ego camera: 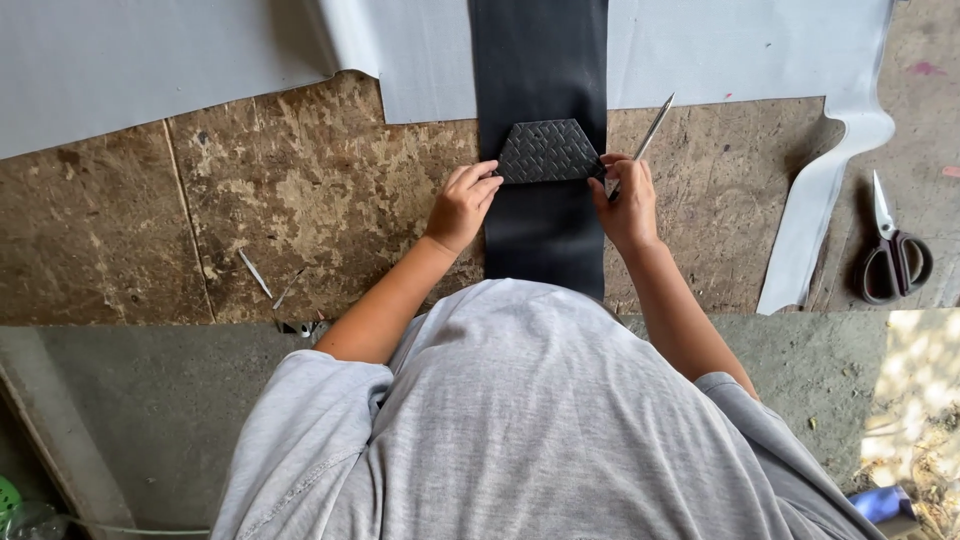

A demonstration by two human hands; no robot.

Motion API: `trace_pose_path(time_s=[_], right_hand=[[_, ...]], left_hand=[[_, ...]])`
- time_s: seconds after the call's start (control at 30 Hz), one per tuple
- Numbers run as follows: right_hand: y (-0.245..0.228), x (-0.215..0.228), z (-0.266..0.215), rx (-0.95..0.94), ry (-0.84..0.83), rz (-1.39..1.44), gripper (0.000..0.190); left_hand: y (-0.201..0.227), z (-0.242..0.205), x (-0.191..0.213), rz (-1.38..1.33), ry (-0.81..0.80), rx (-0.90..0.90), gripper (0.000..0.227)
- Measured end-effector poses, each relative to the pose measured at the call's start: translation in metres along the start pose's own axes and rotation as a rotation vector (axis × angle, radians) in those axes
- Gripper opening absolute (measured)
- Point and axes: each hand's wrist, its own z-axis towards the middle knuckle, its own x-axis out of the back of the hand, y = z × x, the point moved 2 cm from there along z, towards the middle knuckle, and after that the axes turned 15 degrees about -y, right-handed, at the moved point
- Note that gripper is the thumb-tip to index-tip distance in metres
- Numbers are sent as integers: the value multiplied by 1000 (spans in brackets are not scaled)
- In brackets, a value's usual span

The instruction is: The person measures a black sheet of material with a yellow tape measure and then uses a textured template to trace outlines onto the sheet with a pen. The person repeatedly repositions the template along the material to mark multiple sections.

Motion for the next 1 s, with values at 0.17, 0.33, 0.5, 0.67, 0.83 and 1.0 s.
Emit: trace_pose_path(time_s=[0.17, 0.33, 0.5, 0.67, 0.83, 1.0], right_hand=[[7, -1, -1, 11, -18, 1, 34], [5, -1, 0, 7, -35, -4, 34], [4, 0, 0, 5, -34, 6, 34], [3, 0, 0, 6, -34, -2, 34], [4, -1, 0, 11, -44, -5, 34], [7, -2, 0, 8, -45, -4, 35]], left_hand=[[-3, -1, -1, -28, 3, 3, 7], [-4, -2, -1, -34, 7, 7, 6], [-7, -4, -6, -16, 18, 8, 5], [-3, -1, 0, -14, 15, 8, 6], [-4, -2, -1, -7, 13, 6, 6], [-5, -2, -4, 4, 14, 4, 5]])
